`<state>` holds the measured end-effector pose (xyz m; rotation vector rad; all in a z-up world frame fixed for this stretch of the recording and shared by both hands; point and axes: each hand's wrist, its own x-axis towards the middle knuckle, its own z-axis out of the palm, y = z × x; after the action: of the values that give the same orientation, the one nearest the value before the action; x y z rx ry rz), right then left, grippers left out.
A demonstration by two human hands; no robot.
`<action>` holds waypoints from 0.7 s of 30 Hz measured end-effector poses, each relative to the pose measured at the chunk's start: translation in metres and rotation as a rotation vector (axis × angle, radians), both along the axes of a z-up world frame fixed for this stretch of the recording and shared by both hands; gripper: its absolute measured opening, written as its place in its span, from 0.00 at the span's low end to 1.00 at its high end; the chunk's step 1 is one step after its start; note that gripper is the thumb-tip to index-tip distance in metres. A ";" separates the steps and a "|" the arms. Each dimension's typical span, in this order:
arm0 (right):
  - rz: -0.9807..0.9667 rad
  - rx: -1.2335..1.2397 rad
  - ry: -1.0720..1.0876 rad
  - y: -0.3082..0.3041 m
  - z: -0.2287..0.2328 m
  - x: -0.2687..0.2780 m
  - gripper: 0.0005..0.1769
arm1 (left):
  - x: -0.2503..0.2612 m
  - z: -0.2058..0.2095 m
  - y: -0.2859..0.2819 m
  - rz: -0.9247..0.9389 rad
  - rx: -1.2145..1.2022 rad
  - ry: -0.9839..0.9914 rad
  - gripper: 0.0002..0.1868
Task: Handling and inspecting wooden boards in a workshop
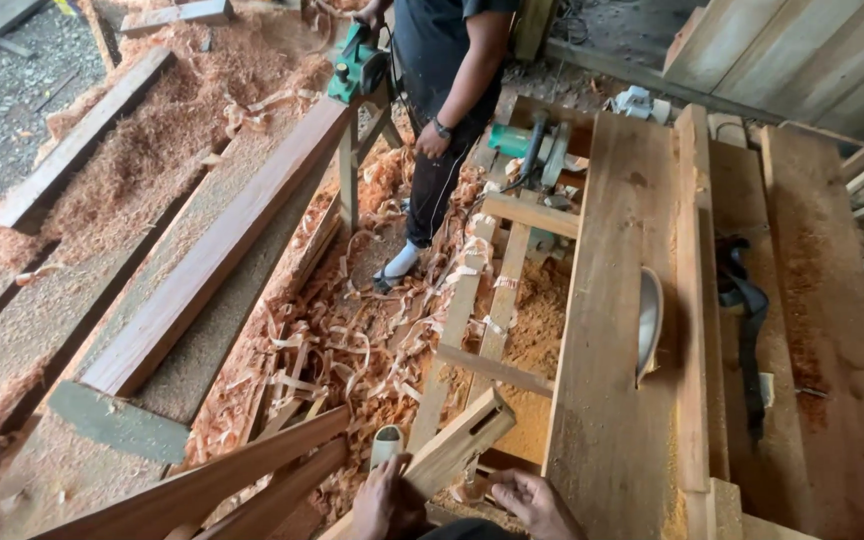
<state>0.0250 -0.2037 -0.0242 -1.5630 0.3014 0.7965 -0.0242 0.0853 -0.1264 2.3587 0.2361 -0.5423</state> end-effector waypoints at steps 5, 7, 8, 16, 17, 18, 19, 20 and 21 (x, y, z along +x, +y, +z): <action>-0.007 0.053 -0.158 0.010 -0.027 -0.025 0.14 | -0.005 -0.018 0.020 0.006 0.089 -0.100 0.36; -0.023 0.015 -0.176 0.002 -0.047 -0.042 0.15 | -0.017 -0.003 0.021 0.043 0.131 -0.072 0.33; 0.019 0.008 -0.152 -0.003 -0.044 -0.052 0.17 | -0.028 0.016 0.017 0.125 0.081 -0.093 0.34; 0.097 0.004 -0.201 -0.093 -0.086 -0.140 0.15 | -0.140 0.065 -0.041 0.468 -0.008 -0.266 0.31; 0.129 -0.067 -0.148 -0.098 -0.082 -0.145 0.16 | -0.155 0.087 -0.049 0.505 -0.027 -0.240 0.24; 0.161 -0.141 -0.101 -0.099 -0.078 -0.150 0.17 | -0.170 0.108 -0.054 0.541 -0.047 -0.215 0.20; 0.254 -0.152 -0.074 -0.101 -0.077 -0.158 0.17 | -0.187 0.096 -0.057 0.634 -0.046 -0.182 0.20; 0.266 -0.153 -0.051 -0.100 -0.077 -0.164 0.19 | -0.203 0.084 -0.057 0.626 -0.031 -0.125 0.26; 0.269 -0.156 -0.035 -0.097 -0.076 -0.167 0.20 | -0.216 0.071 -0.054 0.610 -0.024 -0.074 0.31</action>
<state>-0.1422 -0.3003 -0.1007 -1.7864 0.1303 0.9710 -0.2400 0.0314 -0.0554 2.1244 0.8686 -0.1590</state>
